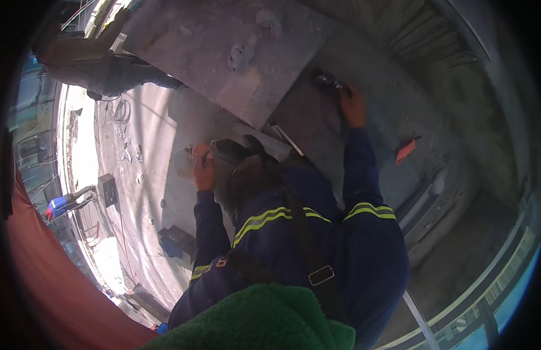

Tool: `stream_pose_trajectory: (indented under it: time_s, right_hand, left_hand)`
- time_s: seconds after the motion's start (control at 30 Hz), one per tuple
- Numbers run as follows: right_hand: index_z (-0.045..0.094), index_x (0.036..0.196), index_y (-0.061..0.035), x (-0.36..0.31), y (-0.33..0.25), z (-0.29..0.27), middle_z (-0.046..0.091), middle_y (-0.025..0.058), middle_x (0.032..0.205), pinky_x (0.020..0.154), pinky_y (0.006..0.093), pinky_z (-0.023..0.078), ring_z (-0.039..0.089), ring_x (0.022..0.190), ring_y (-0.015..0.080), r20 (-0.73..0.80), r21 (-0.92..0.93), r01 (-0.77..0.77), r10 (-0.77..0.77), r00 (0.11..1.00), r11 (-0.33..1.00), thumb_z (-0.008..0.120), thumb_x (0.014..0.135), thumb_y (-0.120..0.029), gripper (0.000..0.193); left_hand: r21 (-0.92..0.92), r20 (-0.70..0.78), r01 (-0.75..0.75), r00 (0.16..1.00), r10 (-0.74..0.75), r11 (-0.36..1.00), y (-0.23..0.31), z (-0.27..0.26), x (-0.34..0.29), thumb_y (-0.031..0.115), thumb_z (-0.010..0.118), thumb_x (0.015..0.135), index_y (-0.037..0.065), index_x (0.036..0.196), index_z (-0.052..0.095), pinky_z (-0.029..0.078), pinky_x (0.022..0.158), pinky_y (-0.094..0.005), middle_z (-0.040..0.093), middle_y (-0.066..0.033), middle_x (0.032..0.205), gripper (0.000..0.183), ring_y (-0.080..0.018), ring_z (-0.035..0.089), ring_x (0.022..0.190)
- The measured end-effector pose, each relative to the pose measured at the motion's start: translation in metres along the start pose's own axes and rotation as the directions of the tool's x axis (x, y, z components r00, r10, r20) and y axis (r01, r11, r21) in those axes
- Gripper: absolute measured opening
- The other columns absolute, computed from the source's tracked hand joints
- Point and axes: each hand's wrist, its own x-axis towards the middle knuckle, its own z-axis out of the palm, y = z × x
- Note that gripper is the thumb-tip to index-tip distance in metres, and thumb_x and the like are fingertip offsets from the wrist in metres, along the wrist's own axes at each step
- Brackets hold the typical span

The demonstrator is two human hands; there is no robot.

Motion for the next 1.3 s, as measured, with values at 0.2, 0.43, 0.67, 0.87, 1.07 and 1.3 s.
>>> stream_pose_trajectory:
  time_s: [0.2, 0.43, 0.67, 0.87, 1.07, 1.3]
  right_hand:
    - [0.073, 0.133, -0.0006, 0.007, -0.016, -0.034, 0.075, 0.0261, 0.128, 0.103, 0.0451, 0.054, 0.072, 0.122, 0.0418, -0.142, 0.177, -0.008, 0.033, 0.989, 0.984, 0.072, 0.100, -0.035, 0.047]
    - [0.074, 0.128, 0.0020, 0.042, -0.012, -0.105, 0.078, 0.0250, 0.115, 0.094, 0.0427, 0.055, 0.076, 0.108, 0.0373, -0.327, 0.207, 0.038, 0.033, 0.944, 0.978, 0.072, 0.099, -0.032, 0.045]
    - [0.074, 0.125, 0.0033, 0.050, 0.021, -0.116, 0.079, 0.0208, 0.104, 0.088, 0.0396, 0.056, 0.076, 0.097, 0.0304, -0.418, 0.427, 0.030, 0.168, 0.893, 0.904, 0.075, 0.098, -0.031, 0.044]
    - [0.075, 0.122, 0.0027, 0.047, -0.021, -0.144, 0.079, 0.0095, 0.100, 0.083, 0.0323, 0.055, 0.072, 0.091, 0.0150, -0.421, 0.475, 0.026, 0.202, 0.884, 0.879, 0.076, 0.100, -0.025, 0.035]
    - [0.075, 0.125, 0.0005, 0.073, -0.137, -0.251, 0.076, -0.0005, 0.100, 0.080, 0.0242, 0.052, 0.068, 0.092, 0.0071, -0.598, 0.528, 0.461, -0.074, 0.798, 0.713, 0.073, 0.105, -0.016, 0.026]
    - [0.076, 0.126, -0.0035, 0.177, -0.247, -0.301, 0.076, 0.0003, 0.102, 0.083, 0.0254, 0.052, 0.066, 0.094, 0.0062, -0.706, 0.356, 0.703, -0.315, 0.634, 0.616, 0.076, 0.105, -0.024, 0.029]
  left_hand:
    - [-0.258, -0.180, 0.145, 0.964, -0.195, 0.955, 0.043, -0.032, 0.006, 0.031, 0.068, 0.106, -0.001, 0.127, 0.073, 0.060, 0.087, -0.0426, 0.079, -0.0203, 0.117, 0.039, -0.0356, 0.078, 0.101]
    - [0.043, -0.327, -0.149, 0.932, 0.155, 0.988, 0.050, 0.004, 0.052, 0.032, 0.069, 0.106, 0.001, 0.134, 0.073, 0.053, 0.106, -0.0475, 0.075, -0.0196, 0.132, 0.042, -0.0370, 0.072, 0.121]
    - [0.004, -0.341, -0.085, 0.937, 0.082, 0.996, 0.051, 0.013, 0.063, 0.040, 0.066, 0.107, 0.012, 0.135, 0.075, 0.032, 0.125, -0.0546, 0.077, -0.0107, 0.133, 0.041, -0.0339, 0.071, 0.125]
    - [0.029, -0.325, -0.120, 0.938, 0.123, 0.992, 0.067, 0.020, 0.062, 0.036, 0.068, 0.107, 0.006, 0.133, 0.074, 0.048, 0.112, -0.0493, 0.078, -0.0157, 0.129, 0.041, -0.0368, 0.073, 0.121]
    - [0.088, -0.303, -0.157, 0.936, 0.176, 0.984, 0.077, 0.019, 0.064, 0.038, 0.065, 0.107, 0.001, 0.131, 0.075, 0.053, 0.104, -0.0486, 0.075, -0.0229, 0.129, 0.046, -0.0424, 0.071, 0.119]
    - [0.108, -0.359, -0.199, 0.906, 0.225, 0.974, 0.067, 0.018, 0.064, 0.035, 0.068, 0.103, 0.001, 0.123, 0.075, 0.056, 0.095, -0.0507, 0.076, -0.0226, 0.125, 0.040, -0.0443, 0.072, 0.112]
